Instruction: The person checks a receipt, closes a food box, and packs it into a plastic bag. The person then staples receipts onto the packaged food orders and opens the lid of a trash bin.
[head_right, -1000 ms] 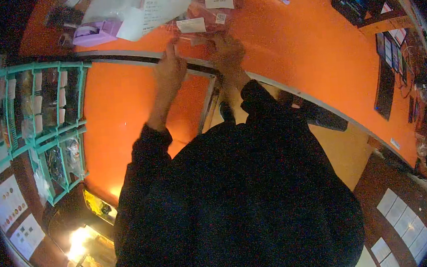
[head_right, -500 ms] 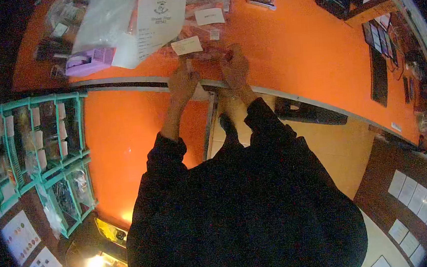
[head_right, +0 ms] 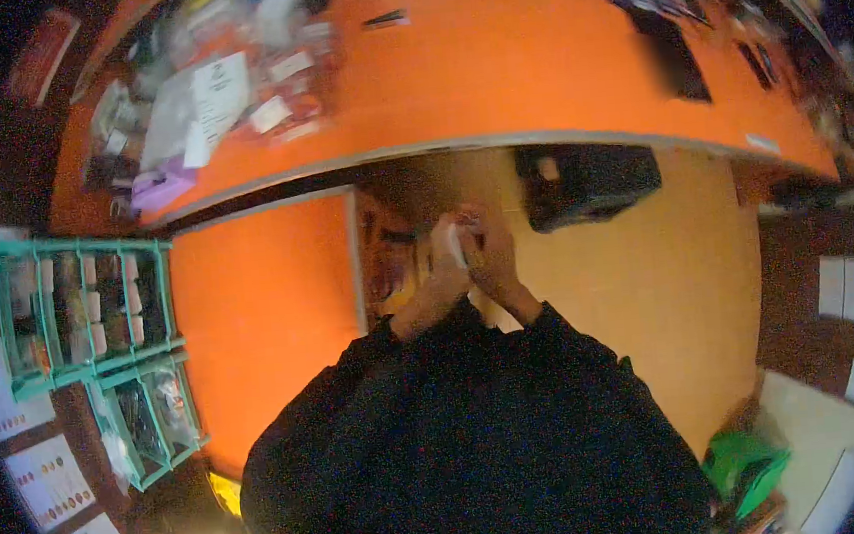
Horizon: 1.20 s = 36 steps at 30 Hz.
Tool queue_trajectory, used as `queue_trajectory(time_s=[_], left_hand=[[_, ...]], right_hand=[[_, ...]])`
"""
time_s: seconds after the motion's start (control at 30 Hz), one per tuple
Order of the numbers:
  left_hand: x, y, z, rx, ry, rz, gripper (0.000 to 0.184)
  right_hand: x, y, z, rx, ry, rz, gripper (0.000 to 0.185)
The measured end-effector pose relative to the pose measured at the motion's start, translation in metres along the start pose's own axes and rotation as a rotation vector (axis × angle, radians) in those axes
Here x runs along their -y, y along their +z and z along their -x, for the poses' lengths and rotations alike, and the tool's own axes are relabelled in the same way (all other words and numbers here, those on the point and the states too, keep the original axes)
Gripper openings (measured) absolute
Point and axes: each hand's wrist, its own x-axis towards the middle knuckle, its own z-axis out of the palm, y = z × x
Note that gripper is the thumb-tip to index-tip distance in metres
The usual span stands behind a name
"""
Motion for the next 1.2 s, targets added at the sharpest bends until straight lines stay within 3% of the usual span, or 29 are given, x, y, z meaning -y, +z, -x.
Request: queue_trajectory(time_s=[0.1,0.2,0.23,0.27,0.3,0.37,0.4,0.43,0.47,0.5,0.53,0.57,0.6,0.67,0.77,0.83,1.0,1.07,1.1,1.13,1.17,1.2], left_hand=[[0.103,0.022,0.026,0.122,-0.083,-0.188,0.031],[0.228,0.029,0.056,0.196,-0.42,-0.202,0.037],[0.267,0.029,0.072,0.191,-0.366,-0.197,0.04],[0.296,0.028,0.075,0.155,-0.571,-0.214,0.045],[0.309,0.07,0.131,0.24,-0.543,-0.535,0.049],[0.358,0.073,0.161,0.477,-0.786,-0.721,0.051],[0.39,0.064,0.166,0.662,-0.843,-0.771,0.05],[0.434,0.052,0.172,0.715,-0.905,-0.809,0.05],[0.475,0.039,0.182,0.578,-1.338,-0.339,0.051],[0.51,0.035,0.193,0.352,-1.702,0.157,0.052],[0.531,0.055,0.217,0.353,-1.757,0.115,0.052],[0.543,0.088,0.253,0.469,-1.76,-0.31,0.054],[0.563,0.107,0.279,0.59,-1.709,-0.726,0.056],[0.642,0.095,0.278,0.669,-1.794,-0.748,0.058],[0.752,0.099,0.299,0.855,-1.921,-0.717,0.064],[0.817,0.134,0.303,0.908,-2.186,-0.975,0.063],[0.975,0.188,0.337,1.357,-2.322,-1.257,0.061],[1.041,0.204,0.359,1.252,-2.386,-1.362,0.054],[1.081,0.217,0.378,1.213,-2.502,-1.345,0.054],[1.116,0.229,0.392,1.188,-2.611,-1.315,0.054],[1.156,0.233,0.405,1.229,-2.547,-1.396,0.052],[1.205,0.235,0.419,1.273,-2.475,-1.466,0.05]], right_hand=[[-0.02,-0.11,0.07,-0.133,-0.162,0.305,0.021],[-0.044,-0.186,0.174,-0.329,-0.078,0.295,0.019],[-0.036,-0.213,0.201,-0.414,-0.118,0.343,0.021],[-0.023,-0.237,0.23,-0.49,-0.145,0.395,0.024],[-0.012,-0.257,0.26,-0.606,-0.095,0.454,0.024],[0.009,-0.291,0.315,-0.866,0.156,0.255,0.029],[0.016,-0.314,0.34,-0.959,0.173,0.287,0.029],[0.019,-0.337,0.363,-0.965,0.154,0.439,0.03],[0.023,-0.357,0.384,-0.959,0.141,0.583,0.031],[0.008,-0.371,0.413,-1.098,0.224,0.564,0.025],[0.001,-0.39,0.441,-1.159,0.236,0.584,0.025],[-0.004,-0.409,0.468,-1.289,0.416,0.502,0.022],[-0.016,-0.426,0.493,-1.38,0.467,0.642,0.019],[-0.041,-0.469,0.536,-1.506,0.552,0.787,0.018],[-0.049,-0.545,0.604,-1.484,0.588,1.02,0.016],[-0.067,-0.601,0.651,-1.27,0.81,0.929,0.017],[-0.069,-0.745,0.756,-1.237,0.837,1.079,0.015],[-0.078,-0.778,0.799,-1.19,1.215,0.824,0.017],[-0.097,-0.786,0.831,-1.337,1.16,0.83,0.025],[-0.111,-0.787,0.853,-1.533,0.9,0.89,0.027],[-0.096,-0.797,0.868,-1.724,1.165,0.487,0.027],[-0.1,-0.806,0.9,-1.7,1.139,0.703,0.031]])
